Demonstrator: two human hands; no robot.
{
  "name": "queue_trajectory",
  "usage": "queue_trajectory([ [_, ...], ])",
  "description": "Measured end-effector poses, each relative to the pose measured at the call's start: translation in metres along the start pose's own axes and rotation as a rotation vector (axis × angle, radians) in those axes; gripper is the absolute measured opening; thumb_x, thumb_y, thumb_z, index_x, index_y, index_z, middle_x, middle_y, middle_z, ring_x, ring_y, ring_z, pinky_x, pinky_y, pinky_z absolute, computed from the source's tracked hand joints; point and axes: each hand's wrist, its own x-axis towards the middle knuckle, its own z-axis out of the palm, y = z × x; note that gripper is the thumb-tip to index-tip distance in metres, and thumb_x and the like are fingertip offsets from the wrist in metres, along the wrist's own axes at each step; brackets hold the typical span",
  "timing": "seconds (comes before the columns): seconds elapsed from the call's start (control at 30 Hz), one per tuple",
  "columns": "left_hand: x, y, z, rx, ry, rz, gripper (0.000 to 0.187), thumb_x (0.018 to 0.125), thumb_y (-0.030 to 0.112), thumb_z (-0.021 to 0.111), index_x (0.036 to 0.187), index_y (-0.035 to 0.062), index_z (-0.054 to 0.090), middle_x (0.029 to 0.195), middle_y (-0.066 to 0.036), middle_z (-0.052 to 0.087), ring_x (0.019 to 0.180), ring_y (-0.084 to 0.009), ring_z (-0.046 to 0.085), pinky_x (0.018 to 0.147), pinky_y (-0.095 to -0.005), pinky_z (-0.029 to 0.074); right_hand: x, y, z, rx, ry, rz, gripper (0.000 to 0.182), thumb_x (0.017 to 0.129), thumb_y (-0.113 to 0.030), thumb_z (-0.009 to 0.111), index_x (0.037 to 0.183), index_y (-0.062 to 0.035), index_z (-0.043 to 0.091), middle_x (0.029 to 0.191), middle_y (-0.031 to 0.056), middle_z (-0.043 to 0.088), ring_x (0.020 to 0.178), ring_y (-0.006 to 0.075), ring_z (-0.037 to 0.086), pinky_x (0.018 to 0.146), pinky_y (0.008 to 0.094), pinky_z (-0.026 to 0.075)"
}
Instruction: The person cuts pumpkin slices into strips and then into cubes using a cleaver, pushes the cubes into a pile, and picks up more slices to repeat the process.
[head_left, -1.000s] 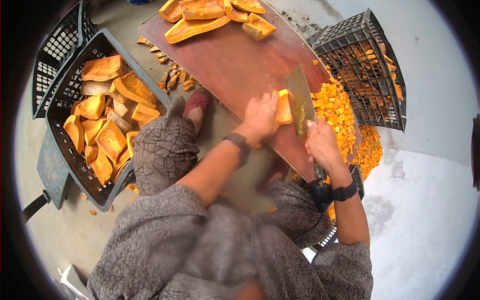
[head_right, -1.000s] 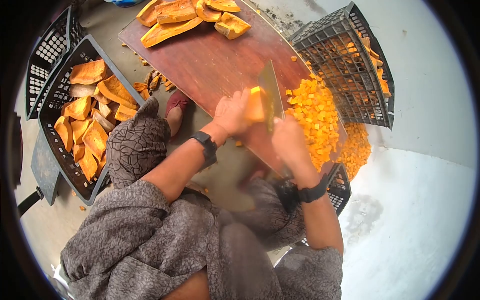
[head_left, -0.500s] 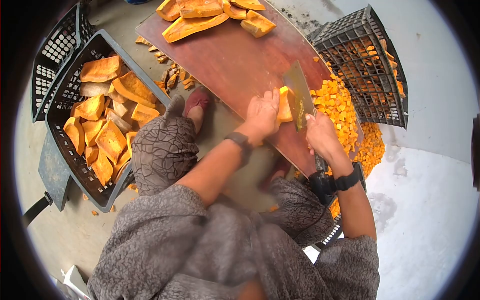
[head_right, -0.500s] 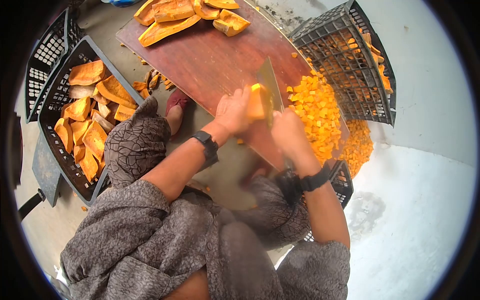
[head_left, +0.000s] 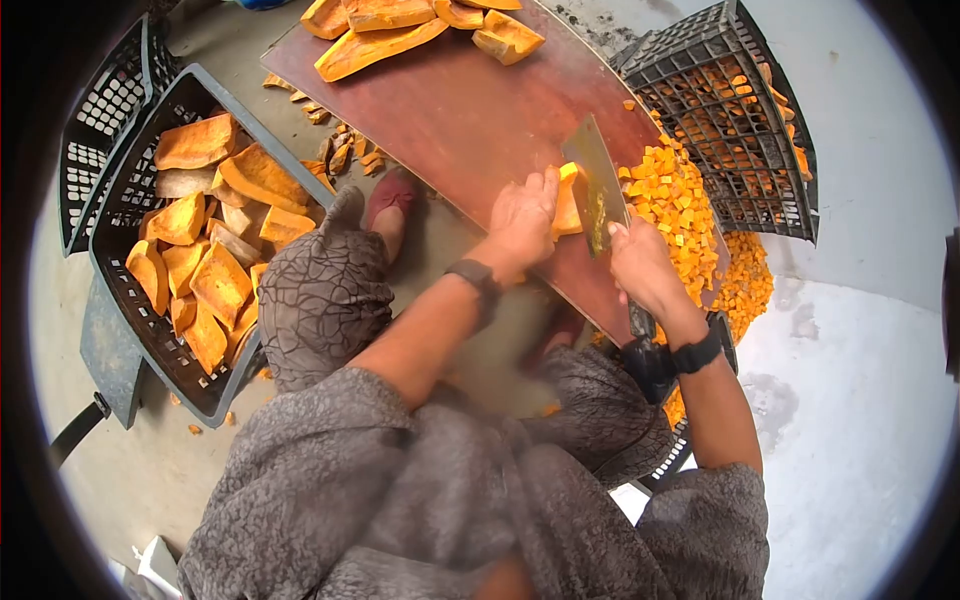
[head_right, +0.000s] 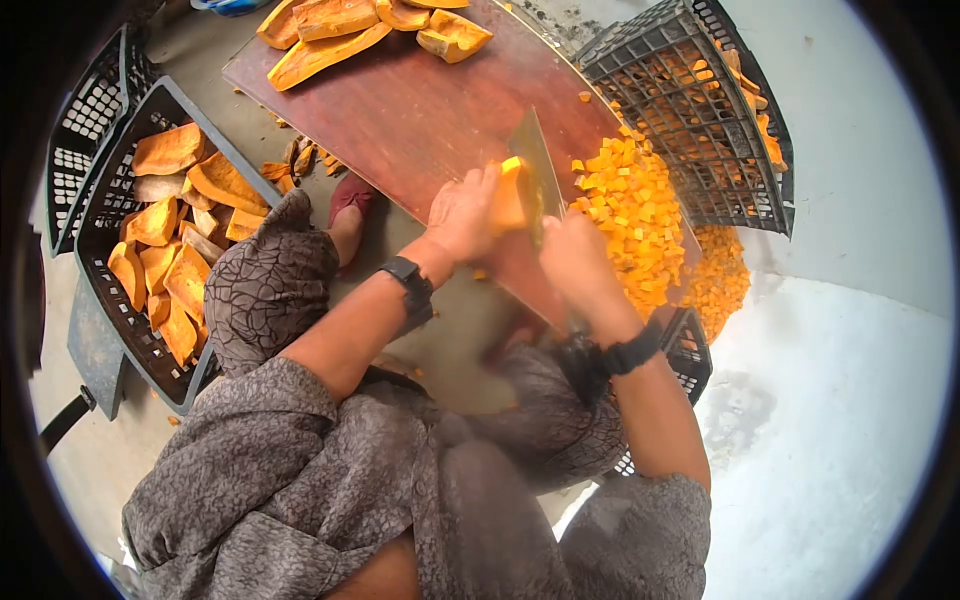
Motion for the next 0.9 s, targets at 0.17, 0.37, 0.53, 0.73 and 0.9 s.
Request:
queue_trajectory([
  [0.17, -0.003, 0.001, 0.001, -0.005, 0.023, -0.003, 0.081, 0.067, 0.009, 0.073, 0.14, -0.0014, 0.037, 0.109, -0.018, 0.056, 0.095, -0.0342, 0.06, 0.083, -0.0407, 0.048, -0.001, -0.009, 0.006, -0.02, 0.098, 0.014, 0.034, 0.098, -0.022, 0.049, 0.091, 0.0102, 0.054, 0.075, 0.0257, 0.062, 0.052, 0.0337, 0.063, 0.043, 0.0415, 0.049],
  [0.37, -0.008, -0.002, 0.006, -0.004, 0.075, -0.012, 0.081, 0.068, 0.008, 0.073, 0.14, -0.0014, 0.038, 0.109, -0.017, 0.056, 0.093, -0.0359, 0.059, 0.08, -0.0417, 0.049, -0.016, 0.032, 0.013, -0.231, 0.104, -0.097, 0.032, 0.101, -0.024, 0.047, 0.097, 0.0077, 0.049, 0.062, 0.0154, 0.055, 0.04, 0.024, 0.055, 0.038, 0.0377, 0.046],
  [0.53, -0.003, -0.005, 0.013, -0.018, 0.072, -0.021, 0.082, 0.067, 0.009, 0.074, 0.14, -0.0001, 0.038, 0.108, -0.017, 0.057, 0.092, -0.0361, 0.059, 0.08, -0.0424, 0.05, -0.008, 0.032, 0.038, -0.131, 0.18, -0.1, 0.032, 0.101, -0.024, 0.047, 0.095, 0.0076, 0.049, 0.064, 0.0163, 0.056, 0.041, 0.0267, 0.056, 0.039, 0.0392, 0.046],
  [0.73, -0.003, 0.003, 0.005, -0.006, 0.106, 0.003, 0.082, 0.065, 0.008, 0.076, 0.138, 0.0026, 0.038, 0.105, -0.017, 0.057, 0.093, -0.0367, 0.059, 0.08, -0.0423, 0.05, -0.017, 0.007, 0.023, 0.026, 0.11, -0.088, 0.03, 0.1, -0.023, 0.048, 0.095, 0.0065, 0.05, 0.065, 0.0188, 0.057, 0.043, 0.0288, 0.057, 0.043, 0.0406, 0.048],
  [0.9, -0.007, -0.002, 0.01, -0.002, 0.167, 0.045, 0.078, 0.065, 0.008, 0.076, 0.134, 0.0028, 0.04, 0.102, -0.017, 0.057, 0.09, -0.037, 0.059, 0.078, -0.0439, 0.049, -0.028, 0.052, 0.032, -0.218, 0.144, -0.089, 0.029, 0.099, -0.022, 0.05, 0.094, 0.0058, 0.051, 0.068, 0.0229, 0.058, 0.046, 0.033, 0.057, 0.047, 0.0427, 0.047],
])
